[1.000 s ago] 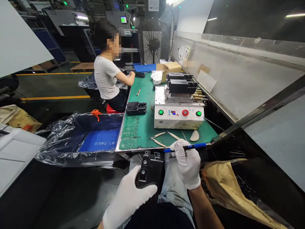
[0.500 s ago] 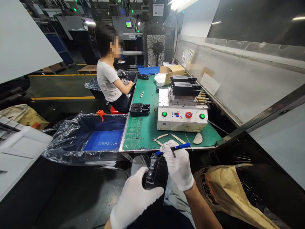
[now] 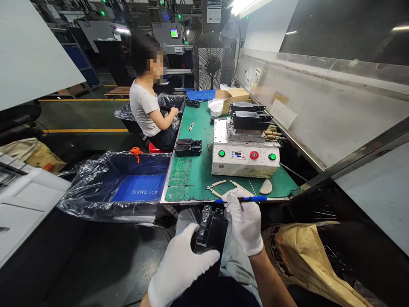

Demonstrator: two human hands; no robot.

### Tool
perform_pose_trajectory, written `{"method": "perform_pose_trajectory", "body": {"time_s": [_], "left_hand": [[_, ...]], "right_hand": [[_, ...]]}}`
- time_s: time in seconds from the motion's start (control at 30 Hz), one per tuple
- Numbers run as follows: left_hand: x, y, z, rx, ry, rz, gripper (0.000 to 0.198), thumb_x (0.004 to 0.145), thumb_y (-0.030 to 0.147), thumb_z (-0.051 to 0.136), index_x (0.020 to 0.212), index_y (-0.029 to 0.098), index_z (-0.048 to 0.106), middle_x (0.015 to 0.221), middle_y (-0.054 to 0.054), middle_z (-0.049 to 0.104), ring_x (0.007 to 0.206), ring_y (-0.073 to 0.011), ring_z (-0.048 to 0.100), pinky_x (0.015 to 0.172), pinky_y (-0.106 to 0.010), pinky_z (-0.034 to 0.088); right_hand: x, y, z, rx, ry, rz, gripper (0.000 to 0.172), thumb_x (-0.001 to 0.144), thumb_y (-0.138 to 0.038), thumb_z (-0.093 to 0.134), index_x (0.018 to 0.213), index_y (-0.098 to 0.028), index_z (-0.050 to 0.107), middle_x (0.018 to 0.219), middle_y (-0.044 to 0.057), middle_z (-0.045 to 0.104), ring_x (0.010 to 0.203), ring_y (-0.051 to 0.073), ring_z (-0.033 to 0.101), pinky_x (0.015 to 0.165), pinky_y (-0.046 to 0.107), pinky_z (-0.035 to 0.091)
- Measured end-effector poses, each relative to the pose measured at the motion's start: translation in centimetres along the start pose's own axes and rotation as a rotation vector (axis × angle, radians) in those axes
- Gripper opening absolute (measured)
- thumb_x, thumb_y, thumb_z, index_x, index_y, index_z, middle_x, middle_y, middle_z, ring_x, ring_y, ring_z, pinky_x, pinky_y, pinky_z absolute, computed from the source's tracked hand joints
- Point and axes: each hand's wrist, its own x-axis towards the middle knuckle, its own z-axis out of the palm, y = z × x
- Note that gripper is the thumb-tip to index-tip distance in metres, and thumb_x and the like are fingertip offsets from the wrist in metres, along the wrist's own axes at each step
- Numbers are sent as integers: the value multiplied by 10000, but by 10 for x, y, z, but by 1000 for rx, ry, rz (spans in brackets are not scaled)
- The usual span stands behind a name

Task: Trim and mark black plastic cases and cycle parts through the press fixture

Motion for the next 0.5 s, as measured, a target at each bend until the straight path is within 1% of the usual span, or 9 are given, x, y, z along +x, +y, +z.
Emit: {"method": "perform_pose_trajectory", "body": {"time_s": [0.1, 0.17, 0.3, 0.5], "left_hand": [[2, -2, -1, -4, -14, -6, 245, 736, 323, 701, 959, 226, 669, 916, -25, 776, 829, -234, 691, 762, -319, 506], [4, -3, 0, -10, -8, 2, 269, 737, 334, 715, 980, 228, 674, 950, -37, 788, 864, -245, 703, 787, -324, 513], [7, -7, 2, 6, 38, 27, 221, 745, 331, 727, 938, 235, 680, 915, -47, 793, 861, -251, 715, 769, -322, 521], [8, -9, 2, 1, 41, 42, 224, 770, 368, 734, 945, 236, 689, 924, -57, 799, 870, -261, 726, 779, -332, 530]], "right_hand": [[-6, -7, -2, 98, -27, 41, 280, 1075, -326, 514, 853, -219, 645, 744, 9, 679, 650, 148, 655, 674, 293, 575], [-10, -14, -2, 137, -67, 27, 285, 1074, -317, 505, 839, -218, 631, 767, 19, 679, 674, 152, 656, 672, 291, 573], [-13, -21, 1, 50, -130, -92, 229, 1040, -247, 539, 843, -210, 651, 801, 43, 706, 767, 181, 700, 707, 302, 580], [-8, -17, 3, -98, -167, -245, 160, 1003, -156, 566, 874, -206, 646, 778, 37, 706, 713, 168, 691, 669, 287, 558]]}}
